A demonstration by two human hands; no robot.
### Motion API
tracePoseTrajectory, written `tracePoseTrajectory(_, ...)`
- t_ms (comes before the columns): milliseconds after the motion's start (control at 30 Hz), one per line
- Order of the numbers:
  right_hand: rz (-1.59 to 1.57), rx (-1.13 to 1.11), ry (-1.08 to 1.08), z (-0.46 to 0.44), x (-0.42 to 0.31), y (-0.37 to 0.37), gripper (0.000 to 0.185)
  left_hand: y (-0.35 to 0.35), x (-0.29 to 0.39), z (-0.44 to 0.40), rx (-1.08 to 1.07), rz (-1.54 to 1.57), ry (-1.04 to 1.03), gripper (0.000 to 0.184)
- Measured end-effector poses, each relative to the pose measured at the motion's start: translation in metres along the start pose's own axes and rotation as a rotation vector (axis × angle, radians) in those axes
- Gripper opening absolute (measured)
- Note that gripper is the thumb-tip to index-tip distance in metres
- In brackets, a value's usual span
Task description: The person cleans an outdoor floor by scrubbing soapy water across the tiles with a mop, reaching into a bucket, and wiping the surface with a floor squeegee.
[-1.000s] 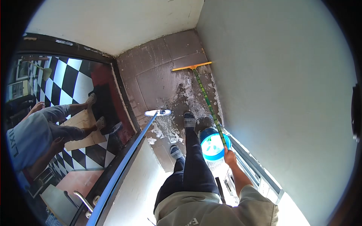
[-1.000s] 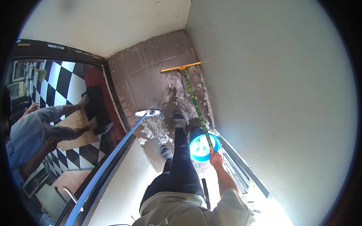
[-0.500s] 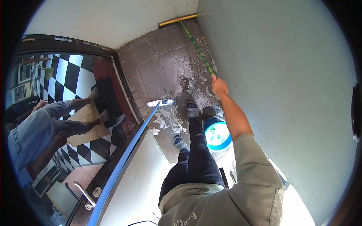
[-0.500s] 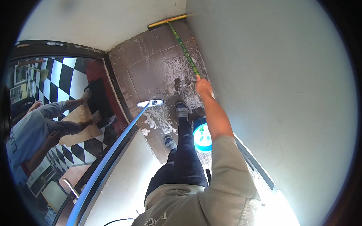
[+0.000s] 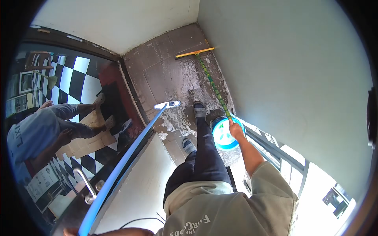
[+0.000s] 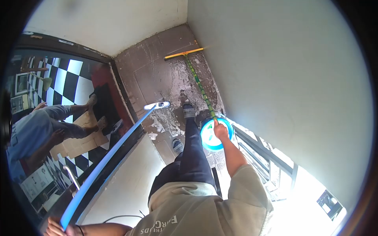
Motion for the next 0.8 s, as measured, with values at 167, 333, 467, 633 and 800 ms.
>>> tracePoseTrajectory(167,0.111,0.263,0.058,0.084,-0.018,0.08,0.07,0.014,0.027,0.037,-0.059,0.07,-0.033,0.034)
tracePoseTrajectory(333,0.421,0.322,0.066,0.187,-0.072,0.225,0.05,0.02,0.048,0.069,-0.047,0.107,-0.077,0.033)
tracePoseTrajectory(467,0.735,0.536,0.206,0.221,-0.115,0.286,0.052,0.025,0.059,0.088,0.003,0.063,-0.018,0.034)
tracePoseTrajectory(633,1.106,0.497,0.197,0.229,-0.15,0.307,0.053,0.02,0.063,0.094,0.008,0.016,-0.031,0.033)
tracePoseTrajectory(800,1.271,0.483,0.241,0.172,-0.123,0.309,0.055,0.016,0.06,0.089,0.028,-0.006,-0.03,0.033)
Point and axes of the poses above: each hand's wrist, its own z-axis away from the middle knuckle, its own y-axis out of the back of the hand, x = y × z, the point moved 1 cm from there along -z, towards the middle knuckle, and after that the axes turned 11 degrees about -x, right-handed, at the moved point
